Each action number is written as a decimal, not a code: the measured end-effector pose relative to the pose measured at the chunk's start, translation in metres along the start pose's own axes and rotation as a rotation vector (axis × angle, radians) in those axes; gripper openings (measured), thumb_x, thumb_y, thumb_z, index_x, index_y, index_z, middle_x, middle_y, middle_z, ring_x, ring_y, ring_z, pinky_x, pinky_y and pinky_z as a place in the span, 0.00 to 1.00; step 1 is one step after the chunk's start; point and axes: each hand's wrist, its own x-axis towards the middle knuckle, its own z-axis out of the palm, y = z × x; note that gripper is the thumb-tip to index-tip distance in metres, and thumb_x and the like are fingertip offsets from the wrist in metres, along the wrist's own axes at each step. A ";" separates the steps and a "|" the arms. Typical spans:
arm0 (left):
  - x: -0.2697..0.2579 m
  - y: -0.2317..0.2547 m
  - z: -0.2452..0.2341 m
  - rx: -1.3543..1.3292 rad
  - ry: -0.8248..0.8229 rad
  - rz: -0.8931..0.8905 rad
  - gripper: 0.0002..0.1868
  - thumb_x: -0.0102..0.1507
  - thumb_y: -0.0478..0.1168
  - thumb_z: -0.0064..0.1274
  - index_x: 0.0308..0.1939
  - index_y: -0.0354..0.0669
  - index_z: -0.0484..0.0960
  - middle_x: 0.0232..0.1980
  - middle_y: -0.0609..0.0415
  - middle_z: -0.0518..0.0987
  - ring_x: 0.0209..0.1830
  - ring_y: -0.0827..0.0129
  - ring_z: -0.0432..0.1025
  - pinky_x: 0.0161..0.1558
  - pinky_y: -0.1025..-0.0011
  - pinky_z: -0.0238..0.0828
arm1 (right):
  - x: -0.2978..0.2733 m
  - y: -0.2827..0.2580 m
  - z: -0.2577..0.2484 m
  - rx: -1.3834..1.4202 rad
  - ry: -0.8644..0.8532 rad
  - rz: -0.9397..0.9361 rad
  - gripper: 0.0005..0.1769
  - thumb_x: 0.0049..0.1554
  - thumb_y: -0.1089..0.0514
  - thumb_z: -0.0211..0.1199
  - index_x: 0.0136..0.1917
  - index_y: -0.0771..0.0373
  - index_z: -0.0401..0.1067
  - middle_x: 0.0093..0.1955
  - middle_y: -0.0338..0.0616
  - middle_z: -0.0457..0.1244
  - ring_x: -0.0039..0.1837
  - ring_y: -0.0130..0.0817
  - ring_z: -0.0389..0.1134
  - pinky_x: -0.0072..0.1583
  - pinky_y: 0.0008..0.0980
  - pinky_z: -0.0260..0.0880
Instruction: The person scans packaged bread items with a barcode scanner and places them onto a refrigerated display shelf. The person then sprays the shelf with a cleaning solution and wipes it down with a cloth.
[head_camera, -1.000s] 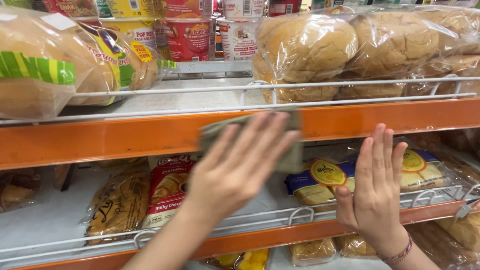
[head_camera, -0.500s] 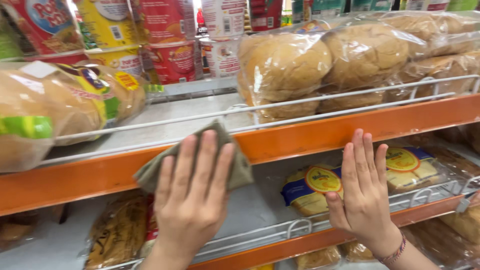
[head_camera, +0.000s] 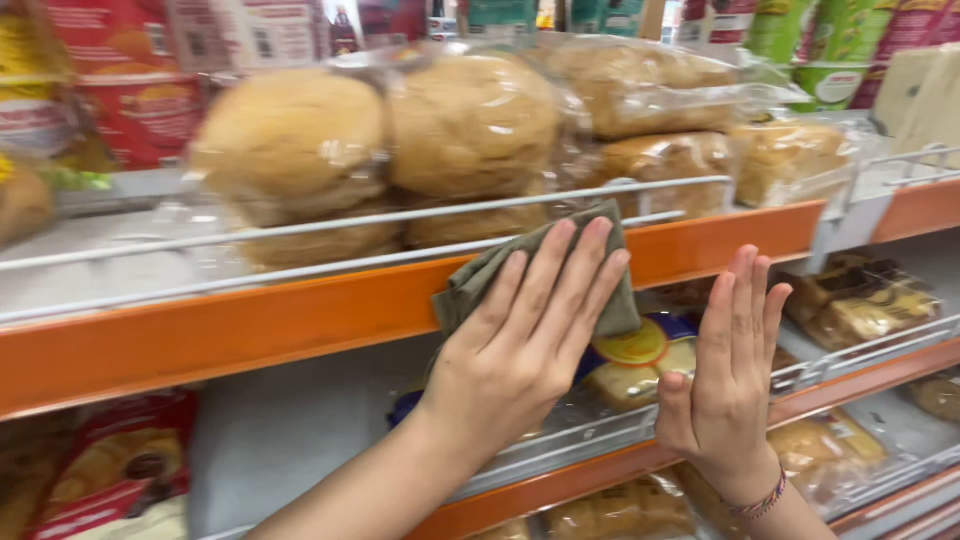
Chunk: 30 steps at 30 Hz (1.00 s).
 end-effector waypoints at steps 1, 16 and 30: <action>0.011 0.013 0.005 -0.010 0.002 0.007 0.30 0.73 0.45 0.37 0.79 0.42 0.68 0.81 0.48 0.63 0.82 0.56 0.55 0.80 0.60 0.41 | -0.003 0.012 -0.004 0.003 0.006 0.007 0.38 0.70 0.48 0.37 0.81 0.79 0.40 0.84 0.72 0.38 0.88 0.63 0.35 0.84 0.59 0.28; 0.104 0.112 0.062 -0.179 -0.033 0.170 0.32 0.71 0.44 0.43 0.80 0.40 0.66 0.83 0.46 0.57 0.84 0.55 0.49 0.82 0.57 0.37 | -0.022 0.094 -0.033 0.087 0.017 0.083 0.39 0.70 0.46 0.38 0.83 0.77 0.38 0.86 0.70 0.36 0.89 0.60 0.33 0.86 0.55 0.27; 0.065 0.086 0.037 -0.178 -0.101 -0.054 0.30 0.75 0.40 0.42 0.82 0.41 0.62 0.84 0.47 0.56 0.85 0.54 0.49 0.83 0.55 0.35 | -0.012 0.096 -0.030 0.100 -0.040 -0.025 0.39 0.70 0.46 0.39 0.81 0.79 0.41 0.85 0.71 0.38 0.88 0.62 0.34 0.85 0.59 0.26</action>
